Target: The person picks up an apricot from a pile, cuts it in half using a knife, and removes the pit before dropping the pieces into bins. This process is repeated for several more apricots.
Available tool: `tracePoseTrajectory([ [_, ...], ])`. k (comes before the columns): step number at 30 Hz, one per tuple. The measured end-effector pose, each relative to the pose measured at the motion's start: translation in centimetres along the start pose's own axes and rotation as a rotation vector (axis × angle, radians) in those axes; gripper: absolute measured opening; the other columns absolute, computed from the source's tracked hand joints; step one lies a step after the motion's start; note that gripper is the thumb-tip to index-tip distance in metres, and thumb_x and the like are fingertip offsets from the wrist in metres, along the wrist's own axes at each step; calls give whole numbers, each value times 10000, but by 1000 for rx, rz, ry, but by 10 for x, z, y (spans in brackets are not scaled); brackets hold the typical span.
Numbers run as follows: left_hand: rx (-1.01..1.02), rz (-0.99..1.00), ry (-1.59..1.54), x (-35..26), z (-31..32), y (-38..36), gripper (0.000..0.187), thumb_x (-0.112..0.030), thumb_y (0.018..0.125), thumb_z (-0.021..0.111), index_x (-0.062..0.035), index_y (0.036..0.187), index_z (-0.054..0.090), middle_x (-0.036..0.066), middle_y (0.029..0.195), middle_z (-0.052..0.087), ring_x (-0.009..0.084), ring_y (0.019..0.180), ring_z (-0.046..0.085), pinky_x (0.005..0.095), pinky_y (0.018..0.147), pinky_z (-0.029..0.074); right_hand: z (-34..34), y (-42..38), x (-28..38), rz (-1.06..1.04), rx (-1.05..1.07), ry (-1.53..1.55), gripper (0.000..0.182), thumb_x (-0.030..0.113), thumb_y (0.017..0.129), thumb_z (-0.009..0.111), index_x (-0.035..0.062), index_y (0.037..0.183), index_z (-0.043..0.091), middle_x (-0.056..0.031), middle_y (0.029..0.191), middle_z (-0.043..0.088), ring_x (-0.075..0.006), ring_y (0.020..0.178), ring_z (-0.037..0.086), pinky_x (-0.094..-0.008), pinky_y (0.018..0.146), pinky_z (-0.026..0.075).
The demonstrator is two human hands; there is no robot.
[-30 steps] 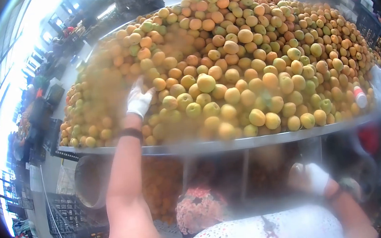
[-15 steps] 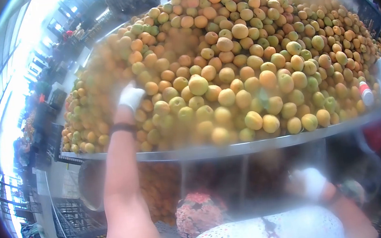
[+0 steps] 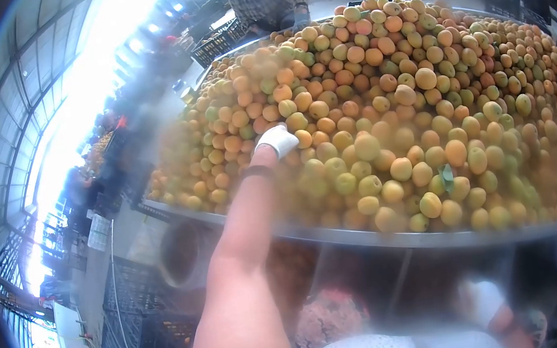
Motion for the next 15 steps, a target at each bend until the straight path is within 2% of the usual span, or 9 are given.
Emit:
tracePoseTrajectory([
  [1, 3, 0, -3, 21, 20, 27, 509, -287, 784, 579, -40, 1228, 606, 225, 1225, 630, 357, 1169, 588, 398, 991, 466, 24, 66, 140, -76, -45, 527, 135, 163, 924, 613, 40, 971, 583, -127, 788, 587, -268, 627, 559, -436, 827, 530],
  [2, -6, 81, 73, 54, 53, 73, 537, -306, 773, 601, -42, 1241, 600, 218, 1215, 637, 350, 1167, 590, 396, 987, 466, 21, 62, 164, -72, -46, 524, 135, 163, 924, 613, 40, 971, 583, -127, 788, 587, -268, 627, 559, -436, 827, 530],
  [4, -17, 162, 145, 65, 68, 93, 567, -324, 762, 623, -45, 1254, 595, 210, 1205, 645, 344, 1165, 592, 393, 984, 466, 11, 53, 226, 112, -113, -375, 300, 302, 829, 740, 45, 931, 622, -135, 783, 649, -301, 698, 636, -355, 725, 546],
  [5, 79, 114, 17, 56, 59, 77, 592, -351, 754, 645, -55, 1264, 596, 196, 1213, 645, 337, 1164, 593, 388, 980, 466, 15, 57, 203, 114, -110, -377, 300, 302, 829, 740, 45, 931, 622, -135, 783, 649, -301, 698, 636, -355, 725, 546],
  [7, 168, 60, -108, 35, 28, 33, 617, -377, 746, 666, -64, 1274, 596, 182, 1220, 646, 329, 1162, 593, 383, 977, 466, 36, 63, 175, -516, -329, -1211, 391, 394, 752, 803, 60, 871, 637, -132, 755, 671, -327, 721, 660, -356, 680, 543],
  [8, 154, 37, -152, 20, 9, 5, 627, -402, 744, 677, -75, 1274, 604, 168, 1227, 646, 320, 1155, 597, 377, 974, 466, 33, 63, 192, -520, -335, -1212, 391, 394, 752, 803, 60, 871, 637, -132, 755, 671, -327, 721, 660, -356, 680, 543],
  [10, 140, 22, -199, 8, 4, -14, 637, -428, 742, 688, -86, 1274, 611, 155, 1233, 647, 311, 1148, 600, 371, 970, 466, 19, 61, 217, 33, -113, -491, 358, 373, 783, 780, 62, 889, 640, -134, 760, 673, -324, 713, 661, -362, 692, 544],
  [13, 28, -25, -220, 11, 6, -19, 637, -451, 740, 703, -89, 1260, 629, 132, 1238, 650, 296, 1142, 604, 357, 969, 464, 20, 62, 231, -22, -99, -722, 371, 398, 790, 764, 64, 895, 643, -142, 758, 678, -337, 724, 670, -381, 693, 544],
  [15, 29, -13, -261, 9, 4, -26, 620, -439, 742, 707, -83, 1244, 632, 136, 1231, 652, 292, 1142, 605, 353, 965, 465, 28, 68, 197, -58, -136, -710, 378, 410, 791, 759, 66, 899, 645, -146, 761, 680, -342, 732, 673, -388, 694, 544],
])
Point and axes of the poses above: each hand's wrist, its own y-axis towards the middle knuckle, its own z-axis out of the palm, x = y × z, the point moved 5 cm from there along y, towards the middle knuckle
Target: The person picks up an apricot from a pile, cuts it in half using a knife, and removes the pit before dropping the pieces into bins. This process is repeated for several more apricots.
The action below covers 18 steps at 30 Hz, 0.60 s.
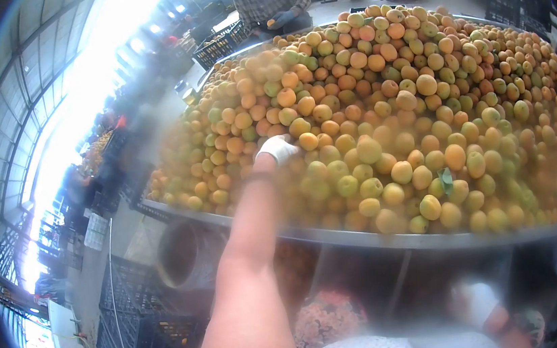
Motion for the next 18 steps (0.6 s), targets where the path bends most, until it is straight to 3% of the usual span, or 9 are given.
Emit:
tracePoseTrajectory([
  [4, 3, 19, -139, -2, -2, -10, 578, -402, 741, 720, -66, 1202, 626, 153, 1200, 656, 295, 1125, 612, 346, 947, 469, -16, -3, 11, -44, -44, -68, 398, 434, 789, 747, 74, 930, 653, -158, 780, 687, -358, 748, 675, -406, 692, 544],
  [7, -87, 76, -160, 1, -2, -10, 564, -382, 730, 732, -53, 1173, 613, 165, 1164, 663, 309, 1101, 616, 356, 934, 475, 14, 4, -12, -34, -40, -19, 399, 425, 790, 748, 74, 954, 652, -160, 789, 689, -359, 745, 674, -406, 693, 547],
  [11, -219, 127, -33, -3, -3, -12, 552, -388, 731, 722, -58, 1158, 606, 180, 1120, 675, 338, 1062, 630, 381, 913, 489, -42, 1, 39, 26, 32, -82, 398, 432, 814, 719, 74, 972, 650, -154, 815, 685, -353, 772, 669, -399, 705, 544],
  [13, -249, 275, -27, 9, 4, 5, 507, -415, 752, 692, -75, 1120, 622, 201, 1098, 679, 371, 1039, 638, 415, 897, 499, -36, 0, 41, -42, 89, -72, 376, 430, 843, 678, 78, 974, 652, -145, 852, 682, -338, 810, 662, -381, 723, 544],
  [14, -222, 259, 10, 15, 10, 6, 500, -432, 762, 677, -87, 1120, 631, 207, 1102, 677, 384, 1029, 639, 428, 893, 501, -33, -3, 27, -83, -44, 571, 350, 422, 866, 642, 84, 955, 654, -147, 886, 678, -316, 845, 656, -363, 745, 543],
  [15, -195, 251, 51, 10, 7, -1, 494, -449, 772, 662, -98, 1119, 640, 213, 1105, 675, 396, 1020, 640, 440, 889, 503, -54, -4, 55, 27, 77, 29, 319, 401, 862, 654, 86, 913, 647, -147, 840, 680, -320, 789, 665, -382, 702, 550],
  [18, -275, 196, 121, 6, 6, -9, 514, -473, 767, 673, -108, 1128, 656, 194, 1107, 678, 378, 1046, 631, 452, 893, 501, -38, -8, 40, -61, -59, 172, 316, 400, 854, 669, 86, 882, 637, -145, 773, 673, -339, 722, 666, -414, 646, 543],
])
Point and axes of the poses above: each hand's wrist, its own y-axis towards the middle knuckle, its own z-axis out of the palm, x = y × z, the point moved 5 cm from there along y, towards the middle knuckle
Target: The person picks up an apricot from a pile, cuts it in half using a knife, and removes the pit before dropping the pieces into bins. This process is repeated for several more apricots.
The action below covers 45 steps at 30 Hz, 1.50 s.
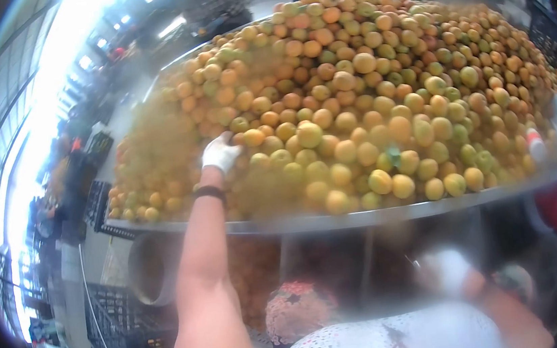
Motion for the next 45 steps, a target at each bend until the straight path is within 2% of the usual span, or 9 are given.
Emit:
tracePoseTrajectory([
  [3, -261, -51, 209, -21, -17, -23, 485, -458, 748, 716, -116, 1091, 682, 173, 1067, 690, 346, 1042, 633, 452, 884, 499, -42, 2, 46, -44, 37, -178, 322, 404, 841, 690, 90, 875, 630, -149, 708, 656, -359, 676, 660, -439, 613, 533],
  [7, -424, -52, -698, -35, -48, -53, 300, -210, 815, 764, -34, 1048, 694, 56, 939, 691, 186, 854, 646, 315, 771, 512, -65, -7, 65, 22, -16, -145, 346, 421, 840, 703, 87, 878, 623, -165, 701, 650, -368, 693, 657, -437, 646, 528],
  [12, -119, -34, -1219, -64, -58, -117, 375, -97, 864, 681, 10, 1213, 593, 91, 1055, 649, 155, 884, 627, 279, 758, 520, -59, -18, 61, 6, -74, 59, 349, 412, 911, 641, 71, 968, 593, -208, 776, 660, -407, 741, 651, -469, 661, 503],
  [15, 183, 193, -2065, -133, -60, -177, 471, -64, 879, 627, -29, 1331, 496, 151, 1137, 608, 264, 953, 634, 373, 833, 535, -64, -27, 73, 63, -13, 90, 342, 401, 940, 610, 67, 1002, 577, -226, 798, 656, -412, 777, 652, -470, 677, 501],
  [17, 138, 84, -2112, -165, -56, -218, 461, -129, 908, 618, -28, 1340, 493, 159, 1153, 605, 260, 955, 624, 376, 830, 514, -68, -33, 84, 87, 16, 62, 312, 364, 952, 603, 55, 977, 563, -240, 832, 649, -425, 808, 640, -460, 688, 501],
  [23, 352, 172, -2113, -230, -72, -297, 481, -246, 958, 582, -17, 1367, 473, 182, 1198, 593, 227, 898, 595, 354, 764, 480, -128, -93, 157, -349, -299, 613, 141, 162, 1011, 549, 30, 1043, 586, -48, 795, 624, -93, 722, 554, -277, 629, 473],
  [37, 397, -14, -1999, -292, -109, -401, 497, -402, 1029, 471, -69, 1396, 431, 98, 1193, 599, 184, 1019, 627, 299, 806, 551, -142, -156, 220, -565, -596, 554, 187, 174, 1007, 530, 23, 1100, 588, -144, 734, 602, -213, 632, 607, -332, 581, 474],
  [43, 301, 198, -2021, -311, -120, -406, 458, -468, 1024, 459, -84, 1271, 494, 37, 997, 580, 81, 653, 507, 216, 550, 418, -138, -161, 235, -599, -620, 457, 191, 176, 1023, 473, 9, 965, 544, -159, 688, 576, -292, 594, 592, -363, 543, 439],
  [45, 268, 196, -1963, -311, -127, -413, 300, -289, 1036, 470, -70, 1236, 517, -17, 935, 539, 76, 732, 503, 212, 587, 423, -135, -166, 236, -542, -641, 446, 182, 160, 1017, 475, 7, 934, 528, -172, 681, 573, -320, 594, 595, -376, 539, 437],
])
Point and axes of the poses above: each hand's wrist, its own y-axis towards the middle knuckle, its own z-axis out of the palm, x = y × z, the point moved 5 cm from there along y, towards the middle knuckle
